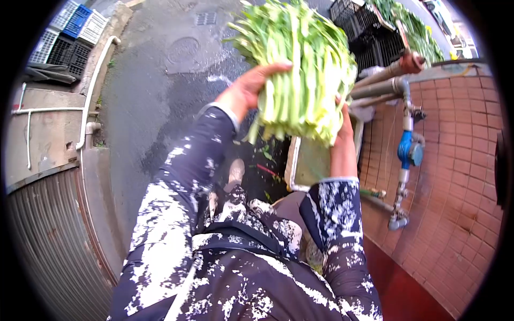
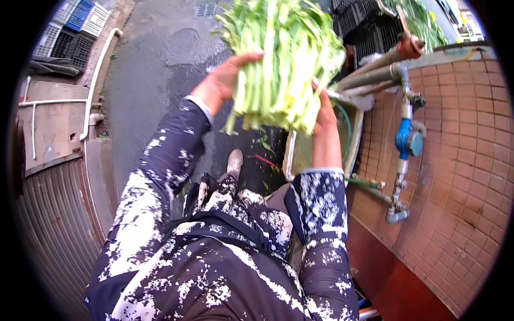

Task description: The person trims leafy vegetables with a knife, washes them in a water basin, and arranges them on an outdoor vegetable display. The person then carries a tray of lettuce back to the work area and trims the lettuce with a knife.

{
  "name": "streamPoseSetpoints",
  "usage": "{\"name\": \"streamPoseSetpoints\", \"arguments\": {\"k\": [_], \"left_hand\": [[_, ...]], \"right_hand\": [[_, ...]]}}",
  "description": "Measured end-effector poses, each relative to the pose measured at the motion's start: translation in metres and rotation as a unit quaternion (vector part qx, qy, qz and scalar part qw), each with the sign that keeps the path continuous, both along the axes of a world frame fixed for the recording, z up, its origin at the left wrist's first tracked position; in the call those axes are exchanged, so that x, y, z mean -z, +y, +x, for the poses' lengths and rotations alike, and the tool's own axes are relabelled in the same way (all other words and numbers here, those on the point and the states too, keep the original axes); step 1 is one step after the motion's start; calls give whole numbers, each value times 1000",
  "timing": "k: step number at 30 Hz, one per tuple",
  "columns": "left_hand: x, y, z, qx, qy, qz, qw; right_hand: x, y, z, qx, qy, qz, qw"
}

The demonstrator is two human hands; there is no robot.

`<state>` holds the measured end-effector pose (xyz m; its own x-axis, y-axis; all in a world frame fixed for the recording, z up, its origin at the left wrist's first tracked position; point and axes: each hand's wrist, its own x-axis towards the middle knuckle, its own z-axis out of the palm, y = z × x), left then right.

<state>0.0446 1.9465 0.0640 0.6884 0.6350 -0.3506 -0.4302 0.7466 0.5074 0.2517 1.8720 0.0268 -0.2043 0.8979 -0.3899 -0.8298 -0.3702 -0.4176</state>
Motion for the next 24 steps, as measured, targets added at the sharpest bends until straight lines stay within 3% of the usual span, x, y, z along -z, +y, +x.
{"name": "streamPoseSetpoints", "arguments": {"k": [7, 11, 15, 18, 24], "left_hand": [[18, 1, 87, 86, -78, -50, 992], [33, 1, 134, 168, -87, -108, 976], [40, 20, 156, 180, -58, -123, 974], [40, 47, 156, 166, -68, -148, 973], [3, 128, 86, 33, -50, -88, 994]], "right_hand": [[-3, -45, 71, 91, -129, -37, 987], [1, -62, 96, 127, -97, -29, 987], [18, -54, 114, 152, -51, -23, 987], [29, -22, 120, 139, -25, -19, 990], [-11, 109, 73, 31, -10, -48, 998]]}}
